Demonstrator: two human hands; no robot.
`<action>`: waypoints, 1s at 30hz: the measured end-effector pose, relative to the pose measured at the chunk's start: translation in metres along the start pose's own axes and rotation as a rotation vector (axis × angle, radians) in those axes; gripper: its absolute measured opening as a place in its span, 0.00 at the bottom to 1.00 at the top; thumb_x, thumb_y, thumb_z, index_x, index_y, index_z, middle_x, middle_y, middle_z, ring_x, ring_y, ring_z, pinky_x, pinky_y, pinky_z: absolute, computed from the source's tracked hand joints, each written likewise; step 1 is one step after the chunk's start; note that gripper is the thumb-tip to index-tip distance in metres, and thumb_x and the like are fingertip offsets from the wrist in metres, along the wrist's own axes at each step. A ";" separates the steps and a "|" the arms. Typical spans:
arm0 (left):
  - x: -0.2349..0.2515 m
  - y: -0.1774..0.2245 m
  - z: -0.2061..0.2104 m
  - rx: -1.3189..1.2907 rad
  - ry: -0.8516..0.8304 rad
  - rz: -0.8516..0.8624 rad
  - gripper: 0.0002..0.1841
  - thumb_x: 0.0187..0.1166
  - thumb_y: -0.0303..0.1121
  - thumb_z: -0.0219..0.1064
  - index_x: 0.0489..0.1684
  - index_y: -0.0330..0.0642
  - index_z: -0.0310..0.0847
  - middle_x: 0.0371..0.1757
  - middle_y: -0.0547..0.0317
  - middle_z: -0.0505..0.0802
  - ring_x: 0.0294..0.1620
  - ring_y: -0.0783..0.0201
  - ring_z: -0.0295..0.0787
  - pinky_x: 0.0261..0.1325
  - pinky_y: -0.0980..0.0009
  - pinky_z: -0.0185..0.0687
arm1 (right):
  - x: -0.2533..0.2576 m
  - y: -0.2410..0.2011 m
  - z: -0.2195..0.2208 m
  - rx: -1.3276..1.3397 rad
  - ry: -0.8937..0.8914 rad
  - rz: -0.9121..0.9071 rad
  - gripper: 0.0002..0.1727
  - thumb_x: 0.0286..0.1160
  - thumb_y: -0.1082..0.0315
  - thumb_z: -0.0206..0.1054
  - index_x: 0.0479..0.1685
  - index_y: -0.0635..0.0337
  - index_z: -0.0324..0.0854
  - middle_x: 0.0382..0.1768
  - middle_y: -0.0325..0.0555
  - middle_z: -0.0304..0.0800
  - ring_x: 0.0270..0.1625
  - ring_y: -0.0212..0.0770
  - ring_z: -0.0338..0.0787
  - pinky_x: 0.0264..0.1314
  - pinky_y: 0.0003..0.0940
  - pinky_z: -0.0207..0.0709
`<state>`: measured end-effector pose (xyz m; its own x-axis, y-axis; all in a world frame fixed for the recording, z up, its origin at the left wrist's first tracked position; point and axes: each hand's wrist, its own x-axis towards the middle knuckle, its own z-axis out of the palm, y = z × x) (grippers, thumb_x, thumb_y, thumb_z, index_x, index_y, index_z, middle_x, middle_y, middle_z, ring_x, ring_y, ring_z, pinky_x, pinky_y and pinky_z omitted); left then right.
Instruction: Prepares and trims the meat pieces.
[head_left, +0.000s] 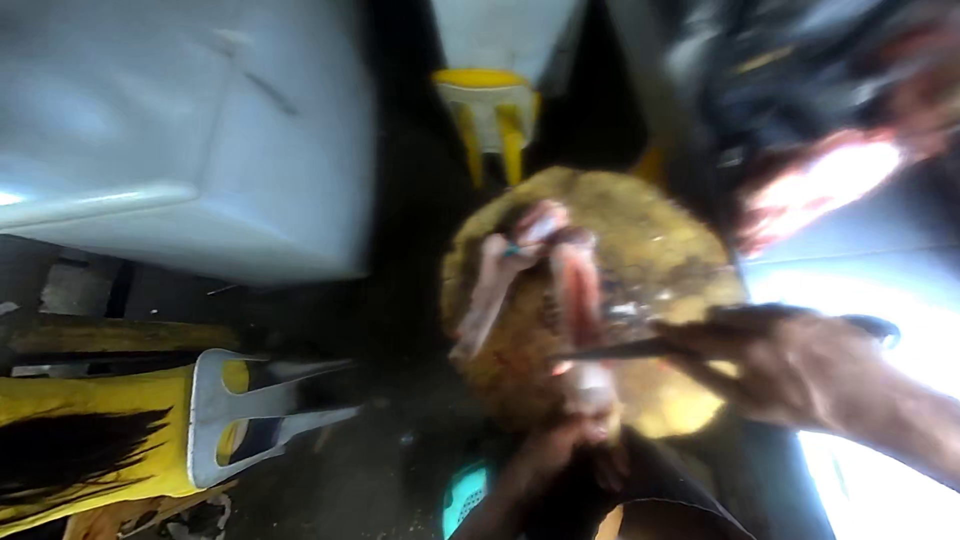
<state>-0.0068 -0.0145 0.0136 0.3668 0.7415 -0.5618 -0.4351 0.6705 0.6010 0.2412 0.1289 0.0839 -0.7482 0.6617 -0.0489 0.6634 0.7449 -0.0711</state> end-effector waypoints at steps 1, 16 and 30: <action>0.001 0.001 0.001 0.010 -0.015 0.001 0.11 0.83 0.28 0.52 0.38 0.46 0.83 0.28 0.66 0.93 0.30 0.74 0.90 0.39 0.75 0.88 | 0.002 -0.005 -0.002 -0.031 -0.001 -0.008 0.32 0.87 0.36 0.42 0.65 0.35 0.90 0.27 0.48 0.89 0.28 0.54 0.91 0.25 0.52 0.80; 0.002 0.002 0.008 0.130 0.067 0.032 0.09 0.80 0.23 0.57 0.44 0.47 0.81 0.33 0.74 0.89 0.36 0.81 0.86 0.45 0.81 0.84 | 0.019 -0.022 -0.036 -0.179 -0.096 -0.017 0.31 0.87 0.40 0.41 0.54 0.40 0.93 0.22 0.45 0.86 0.23 0.52 0.88 0.20 0.49 0.77; -0.001 0.013 0.007 0.038 0.080 0.002 0.08 0.80 0.24 0.55 0.43 0.45 0.80 0.30 0.68 0.90 0.32 0.76 0.88 0.40 0.77 0.87 | 0.034 0.000 -0.022 -0.148 -0.048 0.122 0.28 0.88 0.42 0.47 0.62 0.42 0.91 0.28 0.50 0.90 0.28 0.56 0.91 0.24 0.54 0.80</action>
<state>-0.0072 -0.0065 0.0257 0.2986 0.7395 -0.6033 -0.4040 0.6706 0.6221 0.2158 0.1536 0.1040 -0.6597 0.7454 -0.0957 0.7406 0.6664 0.0857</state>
